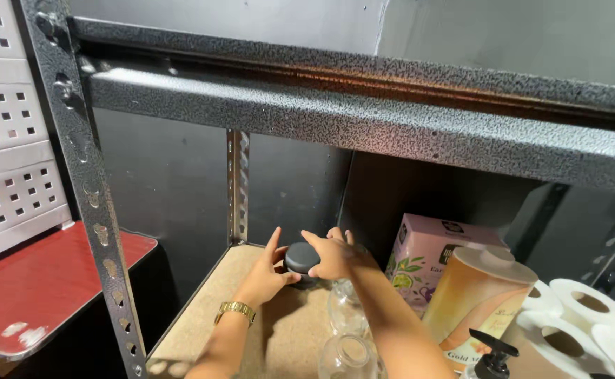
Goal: The person transfers black lids, yellow bottles, and clear pump bottles from a white basket onto a metal shelf. They place the items one by one, arranging them in rows on the shelf.
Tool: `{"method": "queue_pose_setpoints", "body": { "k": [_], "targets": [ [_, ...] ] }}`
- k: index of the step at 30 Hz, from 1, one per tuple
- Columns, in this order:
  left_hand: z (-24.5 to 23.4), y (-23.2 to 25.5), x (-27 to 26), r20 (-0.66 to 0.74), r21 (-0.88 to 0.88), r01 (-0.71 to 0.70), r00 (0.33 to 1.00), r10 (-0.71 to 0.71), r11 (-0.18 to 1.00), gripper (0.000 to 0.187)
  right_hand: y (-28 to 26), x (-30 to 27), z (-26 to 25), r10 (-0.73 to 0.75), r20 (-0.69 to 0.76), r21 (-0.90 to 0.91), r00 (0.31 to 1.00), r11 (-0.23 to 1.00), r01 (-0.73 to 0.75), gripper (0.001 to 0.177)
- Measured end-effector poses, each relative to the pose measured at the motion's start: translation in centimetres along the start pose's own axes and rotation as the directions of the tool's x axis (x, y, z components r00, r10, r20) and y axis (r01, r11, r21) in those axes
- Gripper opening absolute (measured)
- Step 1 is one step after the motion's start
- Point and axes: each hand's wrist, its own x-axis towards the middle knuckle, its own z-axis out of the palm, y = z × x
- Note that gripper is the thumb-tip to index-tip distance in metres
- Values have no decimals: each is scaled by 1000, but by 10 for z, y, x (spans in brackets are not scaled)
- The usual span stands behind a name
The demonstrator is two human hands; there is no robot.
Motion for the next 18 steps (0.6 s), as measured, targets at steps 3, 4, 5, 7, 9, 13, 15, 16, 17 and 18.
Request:
{"method": "queue_pose_setpoints", "body": {
  "k": [3, 4, 5, 7, 9, 13, 15, 16, 17, 18],
  "targets": [
    [1, -9, 6, -17, 12, -15, 1000, 16, 1000, 126, 10, 22, 10, 75, 1, 24, 997, 997, -75, 93],
    [1, -8, 2, -15, 11, -15, 1000, 15, 1000, 126, 8, 15, 9, 77, 2, 24, 997, 997, -77, 93],
    [2, -4, 1, -17, 21, -10, 1000, 10, 1000, 125, 6, 9, 5, 61, 1, 16, 998, 998, -61, 92],
    [2, -2, 0, -19, 28, -2, 1000, 3, 1000, 124, 4, 0, -1, 46, 4, 7, 999, 999, -46, 91],
    [1, -2, 3, -31, 43, -22, 999, 23, 999, 123, 2, -5, -5, 48, 11, 3, 999, 999, -48, 89],
    [2, -2, 1, -32, 2, -15, 999, 15, 1000, 117, 10, 3, -2, 42, 16, 4, 999, 999, -42, 86],
    [1, -4, 2, -37, 9, -21, 999, 22, 1000, 113, 10, 4, -1, 50, 31, -10, 998, 999, -49, 86],
    [1, -4, 3, -37, 10, -21, 999, 22, 1000, 113, 11, 6, 0, 50, 31, -9, 998, 999, -50, 86],
    [0, -4, 3, -35, 14, -29, 999, 29, 999, 112, 13, 8, 2, 50, 31, -19, 998, 999, -49, 88],
    [0, -4, 4, -34, 18, -36, 999, 37, 999, 112, 14, 11, 4, 50, 30, -29, 998, 998, -49, 91]
  ]
}}
